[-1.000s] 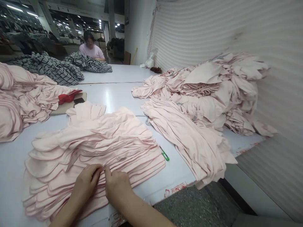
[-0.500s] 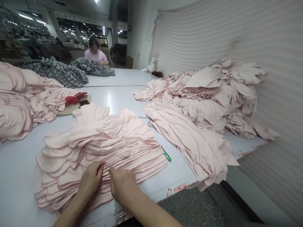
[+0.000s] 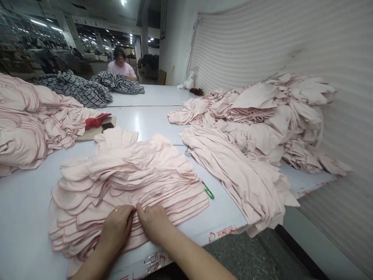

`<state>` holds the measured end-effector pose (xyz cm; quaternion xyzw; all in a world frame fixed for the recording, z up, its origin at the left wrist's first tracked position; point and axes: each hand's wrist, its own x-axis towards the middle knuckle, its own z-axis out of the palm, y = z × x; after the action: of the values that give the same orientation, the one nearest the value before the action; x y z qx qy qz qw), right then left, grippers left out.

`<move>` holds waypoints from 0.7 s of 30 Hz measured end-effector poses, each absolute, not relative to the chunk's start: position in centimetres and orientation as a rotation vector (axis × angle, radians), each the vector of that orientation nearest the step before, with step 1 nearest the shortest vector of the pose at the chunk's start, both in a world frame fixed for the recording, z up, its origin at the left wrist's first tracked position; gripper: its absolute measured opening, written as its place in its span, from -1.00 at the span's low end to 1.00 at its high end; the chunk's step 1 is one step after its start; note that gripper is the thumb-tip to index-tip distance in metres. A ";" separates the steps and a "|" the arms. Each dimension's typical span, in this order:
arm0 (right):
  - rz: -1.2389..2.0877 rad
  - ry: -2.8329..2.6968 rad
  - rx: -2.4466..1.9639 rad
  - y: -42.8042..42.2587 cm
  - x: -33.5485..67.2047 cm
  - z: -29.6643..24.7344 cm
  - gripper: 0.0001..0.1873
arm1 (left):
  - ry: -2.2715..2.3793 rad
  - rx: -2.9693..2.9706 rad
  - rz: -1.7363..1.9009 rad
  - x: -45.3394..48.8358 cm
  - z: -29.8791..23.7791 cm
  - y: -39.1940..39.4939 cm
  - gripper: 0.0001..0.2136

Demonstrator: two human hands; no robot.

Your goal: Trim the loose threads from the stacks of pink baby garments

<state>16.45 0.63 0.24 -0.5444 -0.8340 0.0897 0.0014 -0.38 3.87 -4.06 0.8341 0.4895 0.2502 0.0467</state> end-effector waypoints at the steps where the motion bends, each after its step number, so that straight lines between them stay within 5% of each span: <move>1: 0.259 -2.624 -1.654 0.4 17.1 0.3 -0.45 | 1.544 2.494 0.709 -0.2 -3.8 4.4 -0.81; 14: 0.406 -2.364 -1.479 -0.5 14.6 0.8 -0.76 | 1.762 2.438 0.532 -5.5 -1.7 4.0 -0.81; 21: 0.209 -2.431 -1.635 -0.7 10.6 -0.2 -0.45 | 1.595 2.469 0.926 -5.8 -3.1 4.5 -0.81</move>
<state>10.61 -0.68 -0.23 -0.5538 -0.8233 0.0707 0.1023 -5.82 4.50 -3.13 0.8007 0.5174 0.3004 0.0298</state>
